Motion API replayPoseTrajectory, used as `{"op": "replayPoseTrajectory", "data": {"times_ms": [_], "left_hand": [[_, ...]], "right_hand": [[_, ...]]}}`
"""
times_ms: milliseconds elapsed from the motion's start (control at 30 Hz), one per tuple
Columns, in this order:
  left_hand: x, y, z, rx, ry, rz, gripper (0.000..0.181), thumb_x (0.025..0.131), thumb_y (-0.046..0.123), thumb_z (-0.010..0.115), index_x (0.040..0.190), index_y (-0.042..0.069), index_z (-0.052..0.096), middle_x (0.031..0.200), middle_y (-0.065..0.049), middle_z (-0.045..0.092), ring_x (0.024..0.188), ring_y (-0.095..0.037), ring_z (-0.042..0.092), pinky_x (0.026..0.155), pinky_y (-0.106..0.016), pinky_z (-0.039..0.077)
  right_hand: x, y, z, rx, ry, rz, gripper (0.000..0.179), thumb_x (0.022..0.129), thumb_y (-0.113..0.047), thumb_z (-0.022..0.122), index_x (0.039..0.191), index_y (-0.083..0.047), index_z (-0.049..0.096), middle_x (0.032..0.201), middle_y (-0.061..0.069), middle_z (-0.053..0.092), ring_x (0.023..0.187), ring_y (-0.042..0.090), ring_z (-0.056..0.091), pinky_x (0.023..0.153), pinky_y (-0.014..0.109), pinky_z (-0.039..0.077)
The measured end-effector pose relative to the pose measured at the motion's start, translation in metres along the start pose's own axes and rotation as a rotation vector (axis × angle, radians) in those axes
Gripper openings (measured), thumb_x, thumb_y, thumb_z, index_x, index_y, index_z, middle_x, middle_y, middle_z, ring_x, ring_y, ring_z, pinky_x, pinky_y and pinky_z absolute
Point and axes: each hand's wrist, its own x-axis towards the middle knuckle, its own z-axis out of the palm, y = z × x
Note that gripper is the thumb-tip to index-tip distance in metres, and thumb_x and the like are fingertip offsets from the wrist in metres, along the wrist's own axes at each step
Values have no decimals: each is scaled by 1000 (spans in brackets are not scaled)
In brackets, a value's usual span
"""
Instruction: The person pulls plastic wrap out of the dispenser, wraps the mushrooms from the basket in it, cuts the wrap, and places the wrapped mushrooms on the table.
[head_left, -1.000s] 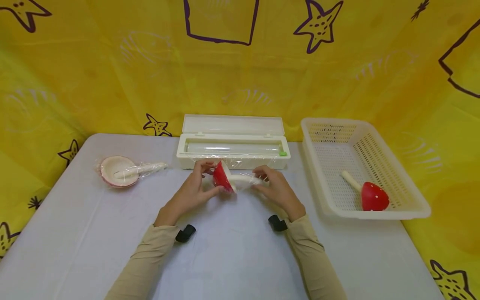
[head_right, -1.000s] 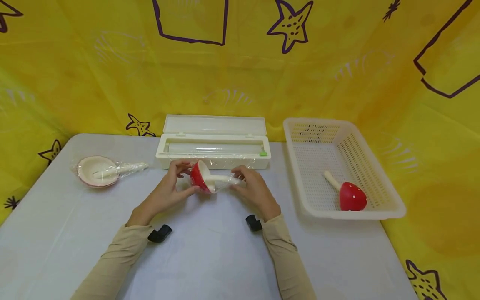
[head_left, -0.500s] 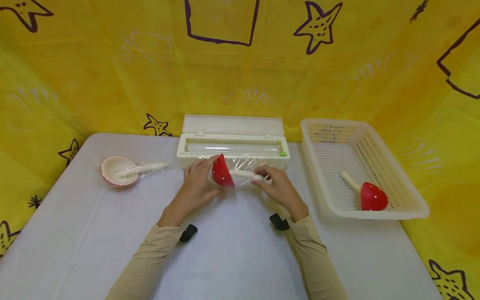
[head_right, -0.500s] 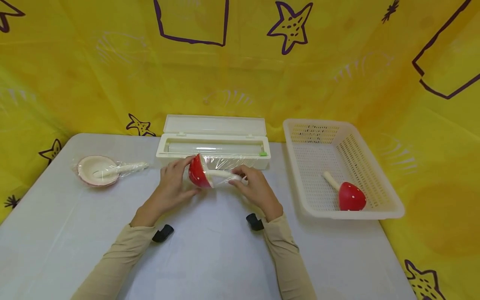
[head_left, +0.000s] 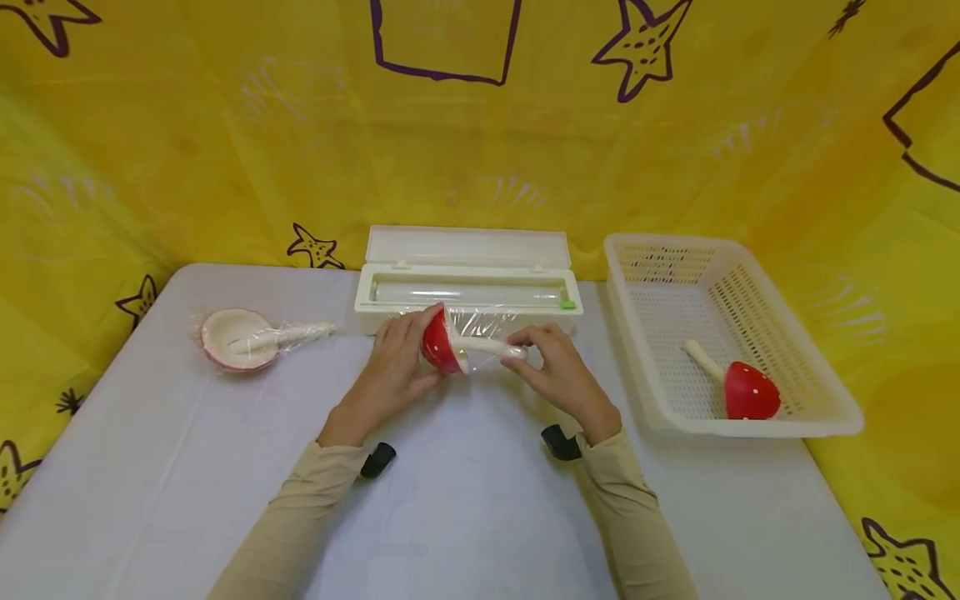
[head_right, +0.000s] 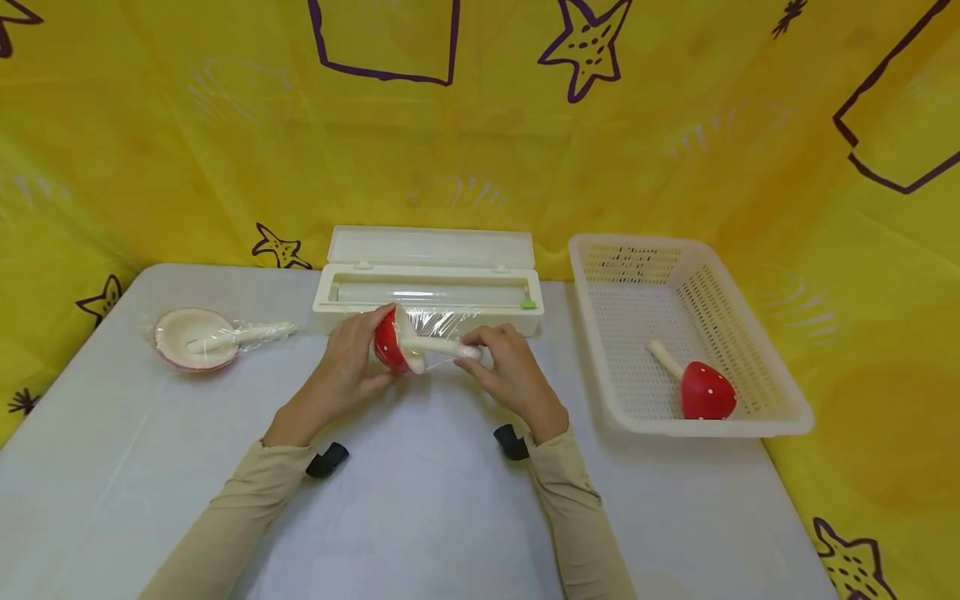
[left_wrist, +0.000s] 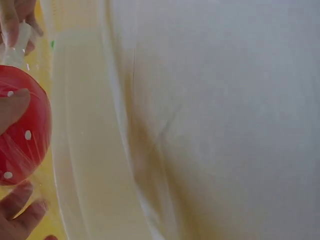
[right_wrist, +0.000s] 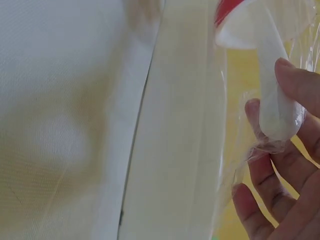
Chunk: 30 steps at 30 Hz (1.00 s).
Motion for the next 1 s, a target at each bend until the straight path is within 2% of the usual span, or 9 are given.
{"op": "replayPoseTrajectory", "data": {"times_ms": [133, 200, 333, 467, 633, 800, 1000], "left_hand": [[4, 0, -4, -55, -9, -9, 97, 70, 13, 90, 148, 5, 32, 142, -21, 43, 133, -37, 39, 113, -54, 34], [6, 0, -6, -82, -12, 11, 96, 71, 12, 89, 147, 2, 32, 145, -21, 43, 135, -37, 40, 114, -54, 34], [11, 0, -11, -102, -27, 43, 96, 73, 13, 88, 149, -1, 30, 144, -20, 49, 132, -35, 47, 114, -52, 35], [17, 0, -16, -133, -47, 42, 97, 74, 15, 87, 151, 3, 29, 144, -18, 50, 129, -34, 51, 111, -51, 39], [24, -1, -22, -194, -75, 49, 95, 77, 14, 86, 151, 7, 28, 140, -15, 51, 127, -30, 52, 107, -47, 46], [29, -1, -25, -231, -112, 31, 100, 76, 16, 87, 153, 8, 23, 140, -15, 47, 128, -28, 49, 106, -45, 48], [36, 0, -26, -229, -98, -18, 97, 71, 15, 90, 147, 7, 30, 139, -17, 43, 127, -31, 48, 102, -47, 51]], "right_hand": [[-1, -1, -1, 15, -4, -13, 34, 82, -18, 81, 109, -3, 67, 104, 10, 68, 99, 24, 54, 84, 36, 46], [-1, -2, -2, 11, 2, -22, 36, 80, -17, 83, 108, -2, 67, 105, 10, 68, 100, 25, 55, 87, 39, 48], [1, -2, -6, -18, 36, -50, 35, 78, -15, 84, 106, -2, 68, 102, 10, 70, 97, 26, 56, 85, 41, 48], [7, 0, -11, -23, 67, -106, 30, 79, -14, 83, 103, -2, 69, 99, 10, 71, 95, 28, 59, 87, 42, 48], [17, 2, -19, -18, 65, -168, 29, 81, -13, 81, 105, 0, 70, 101, 12, 71, 95, 28, 63, 89, 42, 50], [23, 1, -22, -35, 54, -157, 31, 85, -14, 78, 111, 1, 70, 104, 14, 73, 94, 27, 65, 83, 43, 53], [29, -1, -25, -38, 35, -150, 30, 88, -15, 75, 113, 0, 70, 109, 14, 73, 103, 30, 66, 93, 44, 51]]}}
